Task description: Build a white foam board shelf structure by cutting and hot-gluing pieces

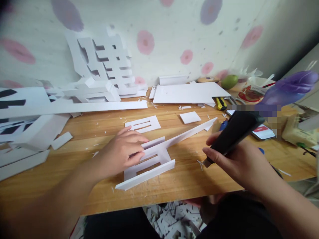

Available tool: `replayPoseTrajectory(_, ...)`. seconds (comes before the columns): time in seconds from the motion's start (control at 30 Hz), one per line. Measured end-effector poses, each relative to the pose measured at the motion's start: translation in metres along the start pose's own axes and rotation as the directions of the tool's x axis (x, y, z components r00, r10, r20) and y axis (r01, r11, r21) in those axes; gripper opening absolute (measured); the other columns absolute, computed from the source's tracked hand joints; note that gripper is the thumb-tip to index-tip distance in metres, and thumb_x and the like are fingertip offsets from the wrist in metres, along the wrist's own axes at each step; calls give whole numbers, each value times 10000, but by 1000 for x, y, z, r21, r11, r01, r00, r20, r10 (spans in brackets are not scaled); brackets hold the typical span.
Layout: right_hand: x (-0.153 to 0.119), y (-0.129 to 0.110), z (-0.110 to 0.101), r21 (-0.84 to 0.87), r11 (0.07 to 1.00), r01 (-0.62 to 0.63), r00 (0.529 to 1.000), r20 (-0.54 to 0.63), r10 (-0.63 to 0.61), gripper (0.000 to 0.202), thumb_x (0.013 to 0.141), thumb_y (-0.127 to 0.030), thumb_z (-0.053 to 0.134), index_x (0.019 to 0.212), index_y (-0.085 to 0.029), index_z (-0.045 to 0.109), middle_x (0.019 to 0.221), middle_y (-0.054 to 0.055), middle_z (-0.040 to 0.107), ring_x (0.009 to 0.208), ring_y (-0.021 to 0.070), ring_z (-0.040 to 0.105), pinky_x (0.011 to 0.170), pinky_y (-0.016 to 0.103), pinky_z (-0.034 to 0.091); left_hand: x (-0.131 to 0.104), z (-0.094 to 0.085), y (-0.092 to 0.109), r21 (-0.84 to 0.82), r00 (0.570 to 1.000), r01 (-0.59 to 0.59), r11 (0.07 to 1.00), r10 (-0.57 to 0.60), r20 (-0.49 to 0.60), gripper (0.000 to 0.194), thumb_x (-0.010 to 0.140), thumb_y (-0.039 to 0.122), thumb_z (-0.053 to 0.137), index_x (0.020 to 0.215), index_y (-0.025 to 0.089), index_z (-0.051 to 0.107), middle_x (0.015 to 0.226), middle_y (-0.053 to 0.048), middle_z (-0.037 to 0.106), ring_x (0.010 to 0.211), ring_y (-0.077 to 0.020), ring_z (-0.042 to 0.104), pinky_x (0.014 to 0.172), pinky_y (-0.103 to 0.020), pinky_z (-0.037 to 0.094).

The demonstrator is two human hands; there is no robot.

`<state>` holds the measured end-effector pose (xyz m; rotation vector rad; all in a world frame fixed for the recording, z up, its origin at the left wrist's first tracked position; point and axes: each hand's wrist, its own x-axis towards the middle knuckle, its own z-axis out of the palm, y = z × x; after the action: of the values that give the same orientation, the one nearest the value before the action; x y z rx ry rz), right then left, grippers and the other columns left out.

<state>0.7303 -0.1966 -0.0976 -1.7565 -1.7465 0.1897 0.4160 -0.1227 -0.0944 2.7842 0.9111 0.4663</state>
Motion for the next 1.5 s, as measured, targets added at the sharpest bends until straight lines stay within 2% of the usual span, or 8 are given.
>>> replayPoseTrajectory(0.17, 7, 2, -9, -52, 998, 31, 989, 149, -23, 491, 795, -680, 548, 777, -216, 707, 712, 48, 719, 606, 227, 689, 429, 274, 519, 0, 2, -1, 9, 1000, -6, 1000, 6, -7, 232, 886, 209, 543, 707, 180, 688, 1013, -16, 729, 931, -183, 630, 1103, -509, 273)
replayPoseTrajectory(0.23, 9, -8, -13, 1, 997, 71, 993, 95, -71, 394, 819, -602, 599, 788, -226, 709, 675, 27, 705, 559, 191, 670, 451, 254, 527, 1, 2, -1, 7, 1000, -14, 1000, 14, -10, 237, 881, 204, 543, 694, 180, 687, 976, -5, 732, 879, -161, 633, 1096, -478, 285)
replayPoseTrajectory(0.4, 13, -48, -7, 296, 931, 215, 970, -179, -168, 97, 817, -338, 718, 837, -249, 688, 691, -3, 687, 578, 144, 660, 521, 224, 543, 2, 3, -2, 3, 1000, -26, 1000, 26, -2, 263, 893, 198, 523, 681, 174, 677, 913, -8, 732, 860, -148, 640, 1072, -430, 297)
replayPoseTrajectory(0.53, 14, -67, 14, 340, 899, 275, 954, -210, -212, 81, 785, -225, 724, 832, -229, 658, 682, -15, 659, 559, 121, 625, 499, 212, 519, 3, 3, -1, -24, 1000, -10, 1000, 10, 29, 239, 899, 202, 539, 716, 184, 691, 872, 4, 716, 847, -146, 628, 1046, -420, 307)
replayPoseTrajectory(0.73, 15, -71, 42, 303, 881, 363, 931, -151, -332, 105, 800, -239, 697, 834, -239, 597, 684, 0, 625, 567, 155, 600, 499, 277, 499, 3, 0, 1, 3, 997, 17, 1000, -18, 73, 254, 899, 205, 551, 689, 184, 693, 739, 29, 659, 744, -116, 573, 1078, -434, 274)
replayPoseTrajectory(0.9, 15, -70, 53, 285, 861, 421, 906, -85, -415, 97, 843, -255, 663, 867, -243, 570, 711, 24, 617, 608, 186, 617, 533, 312, 507, 3, 1, 0, 65, 995, 9, 998, -15, 101, 262, 909, 241, 543, 708, 173, 698, 768, 8, 658, 800, -129, 593, 1124, -472, 218)
replayPoseTrajectory(1.27, 17, -80, 60, 174, 851, 495, 868, -55, -494, 164, 847, -255, 617, 742, -215, 497, 656, -11, 570, 570, 140, 545, 526, 270, 431, 5, 1, 0, 87, 990, 4, 996, -17, 140, 280, 911, 249, 534, 678, 164, 665, 757, -9, 681, 816, -150, 611, 1120, -502, 219)
replayPoseTrajectory(1.5, 17, -82, 60, 150, 840, 522, 853, -61, -519, 86, 865, -262, 591, 834, -202, 537, 691, 11, 596, 595, 153, 576, 534, 274, 452, 5, 3, -1, 91, 986, 10, 996, -25, 166, 286, 923, 264, 513, 708, 162, 671, 757, -15, 680, 824, -169, 613, 1115, -504, 198)
